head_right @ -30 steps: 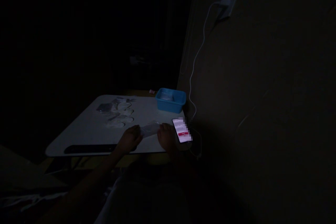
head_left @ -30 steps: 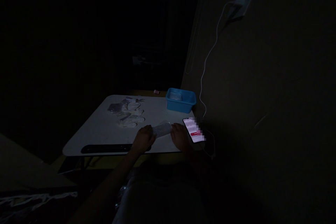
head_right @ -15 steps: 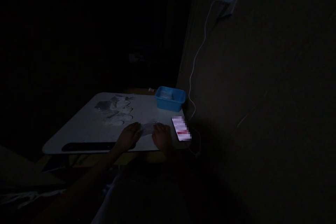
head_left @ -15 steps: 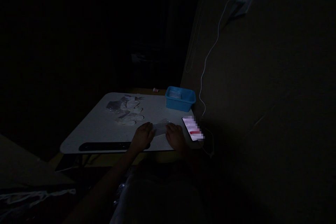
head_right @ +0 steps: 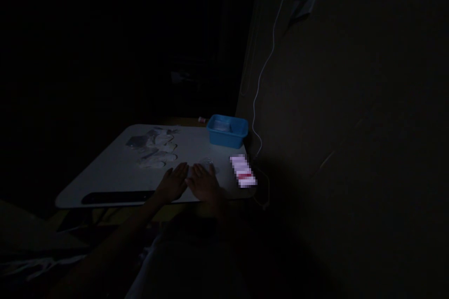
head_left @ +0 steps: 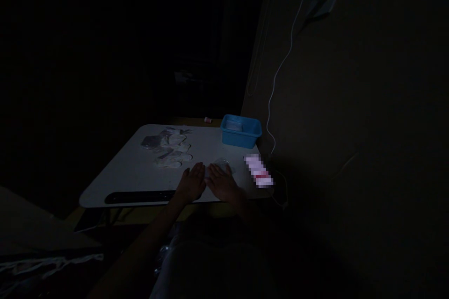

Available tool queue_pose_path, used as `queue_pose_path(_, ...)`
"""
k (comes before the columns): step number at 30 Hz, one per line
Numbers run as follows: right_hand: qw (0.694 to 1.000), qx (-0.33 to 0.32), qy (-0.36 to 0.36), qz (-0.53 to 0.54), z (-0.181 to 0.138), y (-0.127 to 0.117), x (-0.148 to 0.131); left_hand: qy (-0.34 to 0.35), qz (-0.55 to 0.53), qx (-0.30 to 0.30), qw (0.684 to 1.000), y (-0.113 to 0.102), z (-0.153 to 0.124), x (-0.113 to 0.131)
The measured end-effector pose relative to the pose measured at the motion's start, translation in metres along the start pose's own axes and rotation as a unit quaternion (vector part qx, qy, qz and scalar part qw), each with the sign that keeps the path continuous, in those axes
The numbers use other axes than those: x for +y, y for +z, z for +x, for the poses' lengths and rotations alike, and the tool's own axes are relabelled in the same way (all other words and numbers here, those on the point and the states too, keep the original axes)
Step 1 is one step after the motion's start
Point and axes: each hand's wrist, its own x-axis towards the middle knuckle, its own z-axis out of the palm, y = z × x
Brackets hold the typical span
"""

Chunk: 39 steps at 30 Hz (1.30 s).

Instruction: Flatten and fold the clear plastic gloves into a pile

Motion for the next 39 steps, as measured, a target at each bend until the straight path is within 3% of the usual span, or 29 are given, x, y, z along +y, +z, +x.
queue_pose_path(10,0.997,0.026,0.062,-0.039,-0.006,0.007,0.045,-0.009,-0.002,0.016,1.000,-0.003,0.000,0.004)
queue_pose_path(17,0.990,0.039,0.130,-0.030,-0.008,0.003,0.047,-0.008,-0.004,0.015,1.000,-0.005,0.000,0.004)
queue_pose_path(28,0.999,0.022,-0.038,-0.007,-0.006,0.001,0.005,-0.006,0.004,-0.010,1.000,-0.005,0.001,0.003)
queue_pose_path(32,1.000,0.003,-0.021,-0.006,0.002,0.003,0.006,-0.009,0.004,-0.010,1.000,-0.004,0.000,0.003)
queue_pose_path(39,0.999,0.009,0.031,-0.033,0.004,0.007,0.037,-0.010,0.003,0.008,1.000,-0.004,0.001,0.005)
